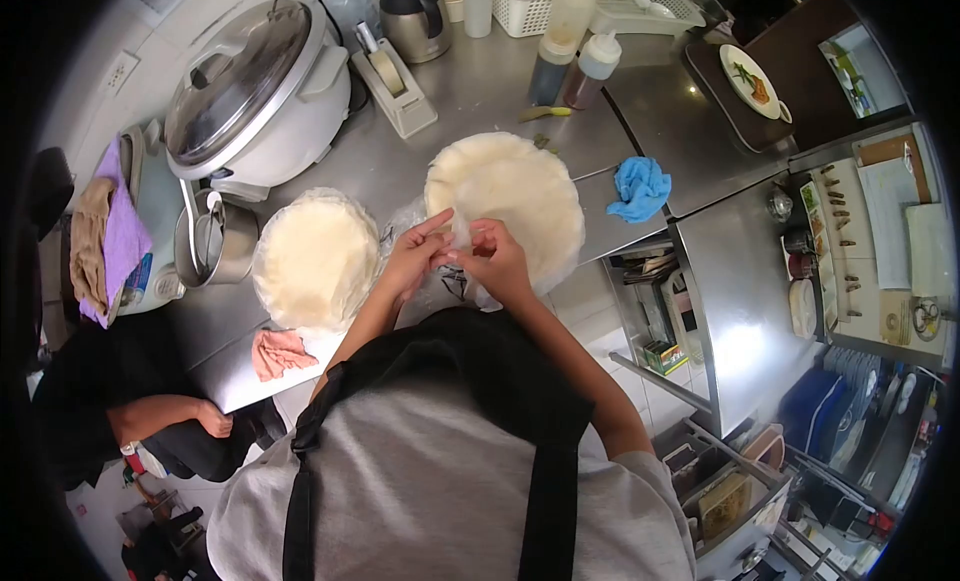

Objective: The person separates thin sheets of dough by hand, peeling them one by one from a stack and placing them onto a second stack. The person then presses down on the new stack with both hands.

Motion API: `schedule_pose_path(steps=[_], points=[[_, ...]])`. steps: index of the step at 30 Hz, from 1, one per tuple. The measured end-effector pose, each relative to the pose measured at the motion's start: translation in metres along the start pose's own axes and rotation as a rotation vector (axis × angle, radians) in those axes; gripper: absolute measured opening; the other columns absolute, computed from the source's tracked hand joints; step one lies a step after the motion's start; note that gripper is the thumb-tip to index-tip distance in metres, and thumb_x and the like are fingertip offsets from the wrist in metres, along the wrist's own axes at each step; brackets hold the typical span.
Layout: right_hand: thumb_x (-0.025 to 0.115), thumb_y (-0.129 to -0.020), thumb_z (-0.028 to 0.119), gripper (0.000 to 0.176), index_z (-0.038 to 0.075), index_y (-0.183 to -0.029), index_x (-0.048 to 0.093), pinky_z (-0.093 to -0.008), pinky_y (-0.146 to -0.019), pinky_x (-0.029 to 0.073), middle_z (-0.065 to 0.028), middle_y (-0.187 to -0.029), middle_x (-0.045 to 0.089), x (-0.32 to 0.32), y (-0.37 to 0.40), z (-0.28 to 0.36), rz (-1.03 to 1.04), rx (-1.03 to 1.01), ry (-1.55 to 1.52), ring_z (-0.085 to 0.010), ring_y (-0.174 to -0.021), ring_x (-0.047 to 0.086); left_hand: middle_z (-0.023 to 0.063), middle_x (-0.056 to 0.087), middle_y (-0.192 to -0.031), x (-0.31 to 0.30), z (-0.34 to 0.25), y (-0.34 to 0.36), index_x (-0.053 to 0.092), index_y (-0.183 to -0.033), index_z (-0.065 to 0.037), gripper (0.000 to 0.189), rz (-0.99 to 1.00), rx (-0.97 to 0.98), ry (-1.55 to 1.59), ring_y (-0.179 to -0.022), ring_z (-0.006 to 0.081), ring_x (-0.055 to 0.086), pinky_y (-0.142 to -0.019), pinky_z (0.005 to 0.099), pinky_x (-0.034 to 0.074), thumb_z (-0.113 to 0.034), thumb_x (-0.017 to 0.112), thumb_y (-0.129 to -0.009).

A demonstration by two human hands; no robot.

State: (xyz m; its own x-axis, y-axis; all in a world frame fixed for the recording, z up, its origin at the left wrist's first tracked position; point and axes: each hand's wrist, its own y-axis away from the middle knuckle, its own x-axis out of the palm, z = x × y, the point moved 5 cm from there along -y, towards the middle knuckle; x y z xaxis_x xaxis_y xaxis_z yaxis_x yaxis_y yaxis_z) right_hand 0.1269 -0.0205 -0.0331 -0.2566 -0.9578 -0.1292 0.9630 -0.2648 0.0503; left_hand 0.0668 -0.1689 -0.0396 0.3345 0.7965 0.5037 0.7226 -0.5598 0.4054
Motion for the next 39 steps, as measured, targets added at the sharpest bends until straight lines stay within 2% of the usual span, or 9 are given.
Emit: schedule_pose_path(steps=[6, 12, 16, 19, 26, 29, 32, 35, 39], points=[[0.081, -0.076, 0.019, 0.049, 0.004, -0.117, 0.059, -0.0264, -0.071, 0.052, -0.0044, -0.085, 0.065, 0.001, 0.000, 0.008, 0.053, 0.057, -0.072, -0.0111, -0.072, 0.060, 0.0045, 0.068, -0.096, 0.005, 0.005, -0.001, 0.051, -0.136, -0.002, 0.045, 0.027, 0.152, -0.116, -0.084, 0.0089, 0.065, -0.070, 0.0214, 0.053, -0.009, 0.061, -0.092], [0.065, -0.090, 0.016, 0.017, 0.000, -0.095, 0.067, -0.0274, -0.061, 0.047, -0.0071, -0.069, 0.063, -0.015, -0.006, 0.015, -0.065, 0.030, 0.107, -0.0112, -0.063, 0.057, -0.0022, 0.066, -0.076, 0.015, 0.004, -0.009, 0.072, -0.098, -0.003, 0.020, -0.119, 0.058, -0.356, -0.063, 0.0034, 0.057, -0.056, 0.0191, 0.045, -0.020, 0.071, -0.088], [0.063, -0.092, 0.017, 0.018, -0.001, -0.090, 0.066, -0.0286, -0.056, 0.045, -0.0074, -0.063, 0.060, -0.033, -0.016, 0.018, -0.141, 0.018, 0.211, -0.0126, -0.057, 0.054, -0.0032, 0.062, -0.067, -0.004, -0.004, -0.020, 0.071, -0.084, -0.002, 0.024, -0.245, 0.146, -0.537, -0.052, 0.0039, 0.052, -0.049, 0.0202, 0.044, -0.026, 0.073, -0.087], [0.063, -0.092, 0.018, 0.019, -0.001, -0.089, 0.066, -0.0290, -0.056, 0.044, -0.0068, -0.061, 0.059, -0.052, -0.019, 0.022, -0.239, 0.067, 0.184, -0.0132, -0.055, 0.053, -0.0015, 0.059, -0.061, -0.016, -0.018, -0.021, 0.070, -0.080, 0.001, 0.027, -0.337, 0.154, -0.419, -0.049, 0.0046, 0.052, -0.046, 0.0206, 0.046, -0.025, 0.074, -0.086], [0.064, -0.092, 0.025, 0.025, 0.000, -0.089, 0.066, -0.0283, -0.056, 0.044, -0.0053, -0.062, 0.059, -0.084, -0.015, -0.016, -0.325, 0.156, 0.215, -0.0115, -0.056, 0.052, -0.0009, 0.062, -0.067, -0.050, -0.023, -0.026, 0.071, -0.086, 0.001, 0.020, -0.304, 0.097, -0.548, -0.052, 0.0047, 0.051, -0.048, 0.0185, 0.044, -0.019, 0.073, -0.086], [0.064, -0.092, 0.025, 0.024, 0.001, -0.090, 0.065, -0.0274, -0.058, 0.044, -0.0048, -0.065, 0.059, -0.086, -0.018, -0.009, -0.208, 0.172, 0.222, -0.0106, -0.060, 0.053, 0.0016, 0.065, -0.077, -0.050, -0.024, -0.032, 0.069, -0.096, 0.002, 0.020, -0.121, 0.032, -0.538, -0.061, 0.0058, 0.057, -0.054, 0.0202, 0.047, -0.014, 0.072, -0.085], [0.064, -0.091, 0.025, 0.023, 0.001, -0.093, 0.065, -0.0269, -0.060, 0.043, -0.0042, -0.070, 0.061, -0.085, -0.021, -0.014, -0.058, 0.157, 0.181, -0.0101, -0.064, 0.053, 0.0043, 0.068, -0.088, -0.022, -0.039, -0.043, 0.065, -0.109, 0.003, 0.030, 0.118, 0.258, -0.612, -0.069, 0.0083, 0.061, -0.064, 0.0234, 0.051, -0.010, 0.071, -0.082], [0.066, -0.090, 0.026, 0.026, 0.001, -0.097, 0.064, -0.0269, -0.062, 0.045, -0.0036, -0.075, 0.062, -0.077, -0.025, -0.024, 0.015, 0.150, 0.159, -0.0098, -0.068, 0.055, 0.0051, 0.069, -0.097, -0.008, -0.033, -0.059, 0.061, -0.117, 0.002, 0.038, 0.103, 0.102, -0.529, -0.076, 0.0097, 0.063, -0.071, 0.0251, 0.051, -0.007, 0.068, -0.081], [0.071, -0.086, 0.029, 0.035, 0.000, -0.103, 0.063, -0.0274, -0.070, 0.049, -0.0045, -0.085, 0.065, -0.067, -0.027, 0.005, -0.015, 0.186, 0.176, -0.0109, -0.074, 0.059, 0.0033, 0.067, -0.098, 0.023, -0.030, -0.054, 0.060, -0.117, -0.002, 0.035, 0.078, -0.009, -0.397, -0.073, 0.0071, 0.061, -0.068, 0.0220, 0.051, -0.010, 0.064, -0.084]])
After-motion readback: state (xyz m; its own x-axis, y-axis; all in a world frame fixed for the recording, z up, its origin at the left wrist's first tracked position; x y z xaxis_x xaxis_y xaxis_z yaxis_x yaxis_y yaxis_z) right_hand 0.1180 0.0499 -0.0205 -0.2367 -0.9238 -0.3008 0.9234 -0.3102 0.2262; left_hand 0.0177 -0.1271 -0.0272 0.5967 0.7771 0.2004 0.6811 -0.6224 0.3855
